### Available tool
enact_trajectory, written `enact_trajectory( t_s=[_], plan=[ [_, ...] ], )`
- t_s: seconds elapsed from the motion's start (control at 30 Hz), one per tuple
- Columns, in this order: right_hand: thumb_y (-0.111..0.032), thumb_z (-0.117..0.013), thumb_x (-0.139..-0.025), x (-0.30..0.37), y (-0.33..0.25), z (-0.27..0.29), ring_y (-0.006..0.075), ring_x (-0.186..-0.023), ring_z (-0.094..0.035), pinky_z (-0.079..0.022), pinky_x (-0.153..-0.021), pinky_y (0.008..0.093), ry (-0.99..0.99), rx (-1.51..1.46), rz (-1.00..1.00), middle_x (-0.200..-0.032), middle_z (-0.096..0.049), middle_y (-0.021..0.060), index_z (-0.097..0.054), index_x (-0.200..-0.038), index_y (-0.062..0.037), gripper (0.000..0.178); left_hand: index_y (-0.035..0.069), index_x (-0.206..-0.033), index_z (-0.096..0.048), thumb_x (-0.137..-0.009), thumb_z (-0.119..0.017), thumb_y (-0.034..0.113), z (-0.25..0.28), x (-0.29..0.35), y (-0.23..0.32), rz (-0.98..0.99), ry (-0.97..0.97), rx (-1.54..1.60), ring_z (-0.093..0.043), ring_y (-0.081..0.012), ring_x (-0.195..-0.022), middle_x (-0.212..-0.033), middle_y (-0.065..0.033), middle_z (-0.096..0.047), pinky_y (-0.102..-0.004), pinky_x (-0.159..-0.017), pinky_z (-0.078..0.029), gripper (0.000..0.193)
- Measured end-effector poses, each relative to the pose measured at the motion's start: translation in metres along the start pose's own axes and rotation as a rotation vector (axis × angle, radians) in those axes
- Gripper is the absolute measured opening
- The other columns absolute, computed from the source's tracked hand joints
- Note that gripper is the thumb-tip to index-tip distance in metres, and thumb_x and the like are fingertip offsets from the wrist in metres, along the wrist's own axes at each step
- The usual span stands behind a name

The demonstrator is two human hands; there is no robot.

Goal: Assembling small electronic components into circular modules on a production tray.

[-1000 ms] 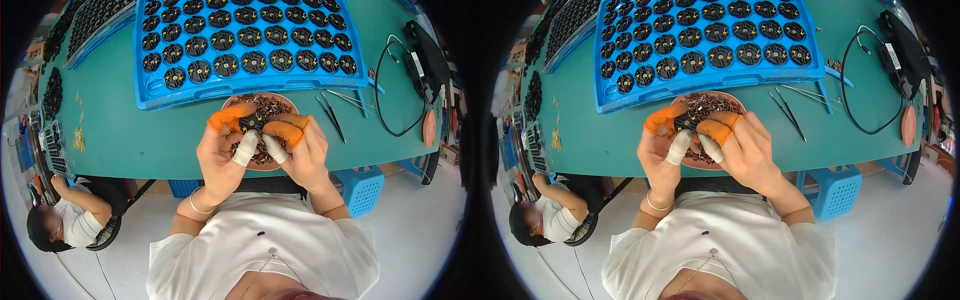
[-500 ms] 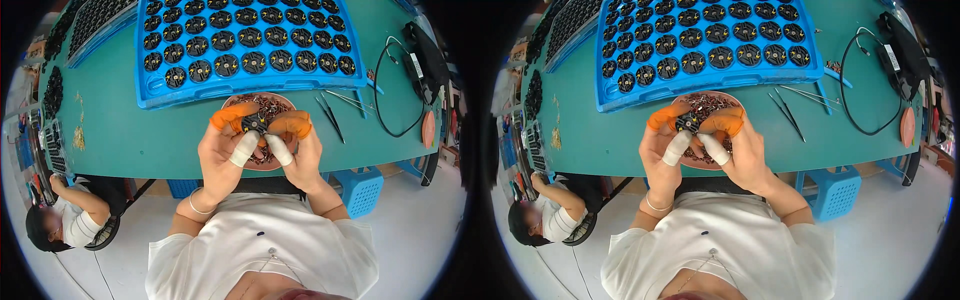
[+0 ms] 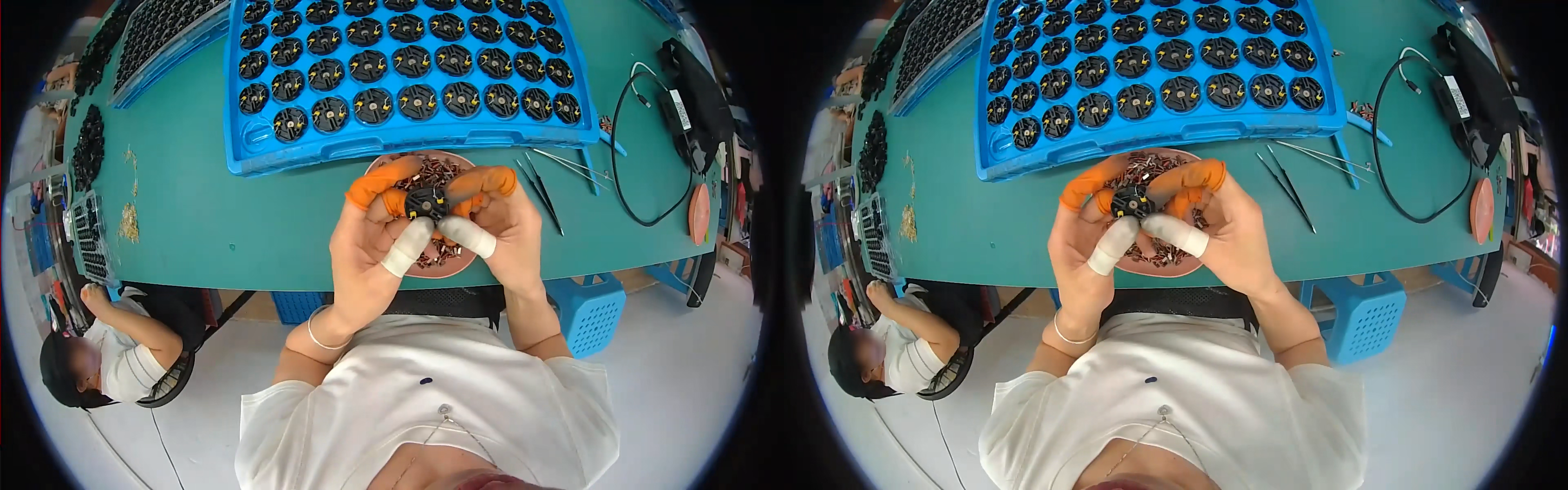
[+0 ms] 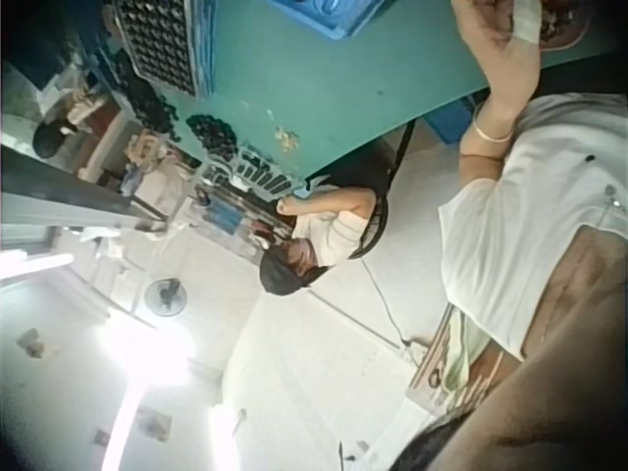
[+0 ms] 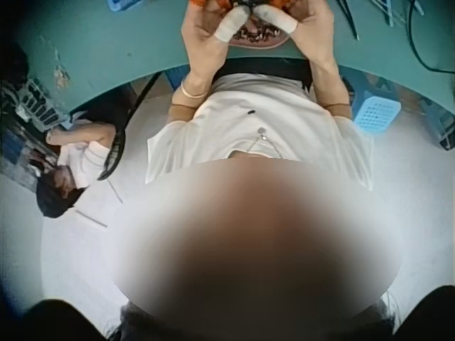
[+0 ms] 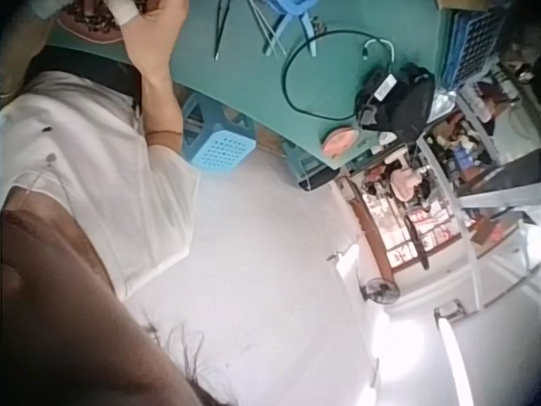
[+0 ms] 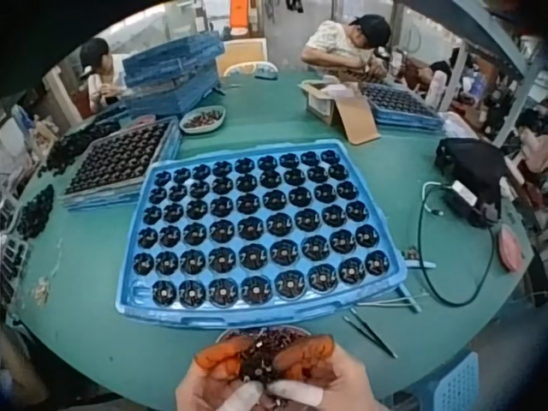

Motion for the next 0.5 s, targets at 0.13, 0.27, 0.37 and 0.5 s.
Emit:
enact_trajectory(
  t_s=[0.13,0.27,0.37,0.5],
  plan=[
    [0.013,-0.066,-0.073,0.002,-0.001,0.004,0.0162,-0.091,-0.057,-0.051,-0.075,0.0279,0.028,-0.009,0.019,-0.104,-0.056,0.0103,-0.052,-0.109,0.0030,0.039,-0.004,-0.126,-0.047,-0.089,-0.058,0.000,-0.001,0.005,-0.003,0.002,0.005,-0.150,-0.061,-0.0130,-0.089,-0.112,-0.0103,-0.057,-0.0242,-0.071,-0.052,0.039],
    [0.013,-0.065,-0.074,0.007,0.002,0.008,0.0165,-0.093,-0.057,-0.051,-0.075,0.0275,0.023,0.047,0.005,-0.104,-0.057,0.0103,-0.053,-0.109,0.0031,0.038,-0.004,-0.120,-0.054,-0.087,-0.062,0.002,-0.002,0.009,-0.002,-0.149,0.008,-0.469,-0.062,-0.0104,-0.086,-0.107,-0.0101,-0.060,-0.0224,-0.070,-0.051,0.034],
    [0.013,-0.064,-0.075,0.014,-0.001,0.011,0.0165,-0.092,-0.058,-0.051,-0.075,0.0274,0.033,0.019,0.018,-0.104,-0.057,0.0105,-0.053,-0.109,0.0033,0.037,-0.004,-0.117,-0.056,-0.086,-0.063,0.001,-0.009,0.014,-0.008,-0.088,0.059,-0.369,-0.062,-0.0093,-0.080,-0.099,-0.0094,-0.062,-0.0211,-0.067,-0.050,0.033],
    [0.013,-0.063,-0.075,0.040,-0.007,0.029,0.0165,-0.092,-0.057,-0.051,-0.076,0.0273,0.029,-0.004,-0.004,-0.104,-0.057,0.0108,-0.053,-0.110,0.0037,0.037,-0.004,-0.115,-0.057,-0.084,-0.065,0.000,-0.035,0.035,-0.023,-0.188,0.109,-0.427,-0.062,-0.0088,-0.069,-0.088,-0.0071,-0.064,-0.0206,-0.062,-0.050,0.032]
  ],
)
Point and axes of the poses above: each hand's wrist, its own x-axis away from the middle knuckle, its own z-axis out of the back of the hand, y = z × x, the point moved 2 cm from there along -x, towards the middle knuckle
